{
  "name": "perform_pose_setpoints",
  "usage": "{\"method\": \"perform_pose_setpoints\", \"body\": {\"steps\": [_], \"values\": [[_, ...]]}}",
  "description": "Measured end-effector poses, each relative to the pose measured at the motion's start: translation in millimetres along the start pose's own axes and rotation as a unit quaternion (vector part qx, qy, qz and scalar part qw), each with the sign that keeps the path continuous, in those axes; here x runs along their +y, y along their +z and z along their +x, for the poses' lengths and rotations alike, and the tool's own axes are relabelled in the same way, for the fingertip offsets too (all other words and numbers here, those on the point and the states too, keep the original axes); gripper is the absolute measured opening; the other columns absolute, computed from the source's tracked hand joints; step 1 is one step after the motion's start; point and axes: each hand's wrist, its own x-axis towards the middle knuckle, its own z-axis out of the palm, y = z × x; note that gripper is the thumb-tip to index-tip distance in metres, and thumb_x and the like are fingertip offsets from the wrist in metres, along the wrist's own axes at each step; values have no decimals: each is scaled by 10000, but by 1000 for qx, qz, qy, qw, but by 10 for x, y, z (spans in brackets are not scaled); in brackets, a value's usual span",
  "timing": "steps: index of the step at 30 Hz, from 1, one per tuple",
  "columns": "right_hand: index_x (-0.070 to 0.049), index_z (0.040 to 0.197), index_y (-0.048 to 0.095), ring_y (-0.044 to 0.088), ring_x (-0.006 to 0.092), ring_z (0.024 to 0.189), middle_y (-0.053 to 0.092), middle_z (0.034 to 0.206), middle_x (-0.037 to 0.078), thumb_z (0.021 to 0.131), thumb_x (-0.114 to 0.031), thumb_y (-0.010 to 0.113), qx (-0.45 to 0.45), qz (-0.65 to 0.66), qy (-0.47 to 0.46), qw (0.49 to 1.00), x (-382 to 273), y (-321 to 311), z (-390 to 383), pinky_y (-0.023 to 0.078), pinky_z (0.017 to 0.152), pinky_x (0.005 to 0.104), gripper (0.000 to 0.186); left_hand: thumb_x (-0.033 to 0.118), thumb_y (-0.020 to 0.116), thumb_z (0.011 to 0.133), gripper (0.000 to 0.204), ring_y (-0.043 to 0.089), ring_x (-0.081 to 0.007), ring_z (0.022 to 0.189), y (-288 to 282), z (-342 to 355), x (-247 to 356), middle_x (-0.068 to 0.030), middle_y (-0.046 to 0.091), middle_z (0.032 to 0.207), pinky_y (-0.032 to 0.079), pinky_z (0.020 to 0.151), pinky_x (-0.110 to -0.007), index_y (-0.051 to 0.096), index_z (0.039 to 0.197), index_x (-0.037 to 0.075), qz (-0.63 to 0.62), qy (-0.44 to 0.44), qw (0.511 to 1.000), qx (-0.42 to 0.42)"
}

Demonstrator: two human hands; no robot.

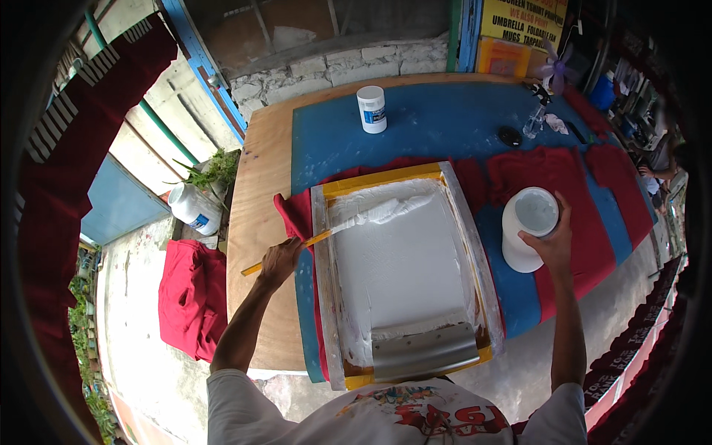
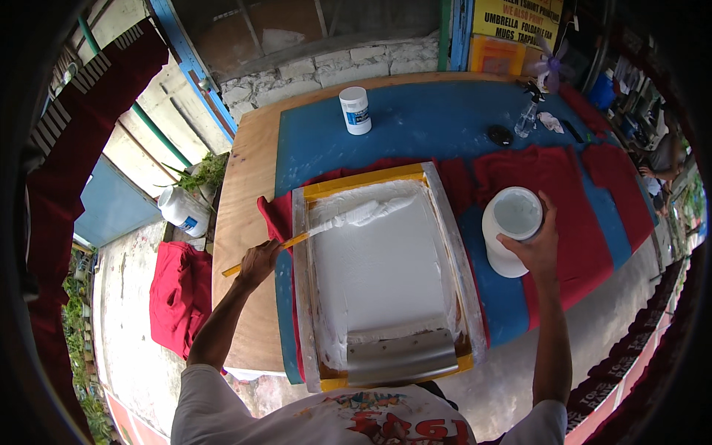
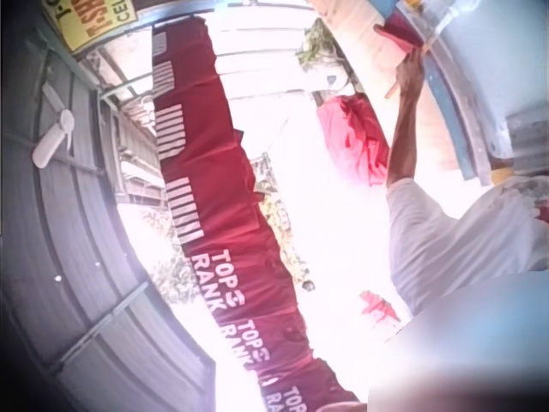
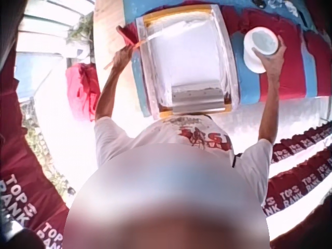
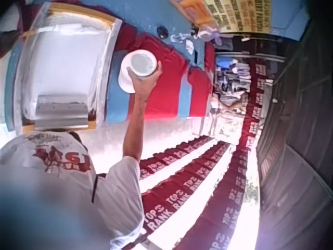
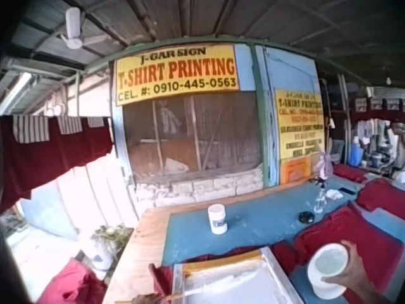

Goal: The person prepares red t-shirts on a table, aligns a screen-printing frame, and uses a squeegee to apply white ink onto the fabric. The person repeatedly positions shirts, pours ink into the frame, and pulls the squeegee across the screen to transfer the design.

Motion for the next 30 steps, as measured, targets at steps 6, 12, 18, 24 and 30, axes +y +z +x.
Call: {"method": "perform_pose_setpoints", "body": {"steps": [6, 12, 18, 24, 30], "values": [[-65, 1601, 368, 635, 321, 1369, 625, 1457, 189, 637, -100, 1018, -14, 10, -4, 1000, -30, 18, -7, 519, 1168, 457, 1163, 246, 631, 1091, 167, 716, -450, 800, -9, 22, -48, -160, 729, 932, 558, 650, -579, 631, 1046, 85, 8, -11, 1000, -10], [-69, 1603, 365, 631, 323, 1375, 622, 1466, 189, 651, -96, 1008, -10, 14, 3, 1000, -5, 31, 1, 517, 1172, 459, 1149, 249, 625, 1094, 170, 709, -466, 807, 74, 33, -42, -168, 725, 917, 551, 646, -591, 611, 1039, 89, -5, -5, 1000, 0], [-73, 1606, 364, 630, 327, 1377, 623, 1468, 194, 651, -92, 1002, -16, 20, 4, 1000, -16, 34, -1, 517, 1176, 465, 1148, 263, 615, 1101, 189, 707, -470, 806, 144, 47, -54, -169, 724, 924, 548, 646, -596, 597, 1029, 89, -16, -17, 1000, 7], [-69, 1612, 358, 631, 326, 1376, 623, 1470, 197, 642, -111, 1009, -18, -3, 10, 1000, -65, 36, -6, 518, 1173, 464, 1169, 259, 626, 1098, 189, 708, -469, 799, 35, 20, -138, -176, 727, 907, 541, 641, -594, 594, 1024, 87, -25, -9, 1000, 15], [-73, 1605, 376, 648, 328, 1355, 635, 1459, 198, 638, -139, 1024, -6, -20, 19, 1000, -70, 36, -10, 537, 1152, 471, 1166, 226, 658, 1084, 215, 669, -443, 673, -304, -54, -204, -225, 644, 728, 479, 584, -530, 621, 970, 47, -54, -44, 998, 2]]}}
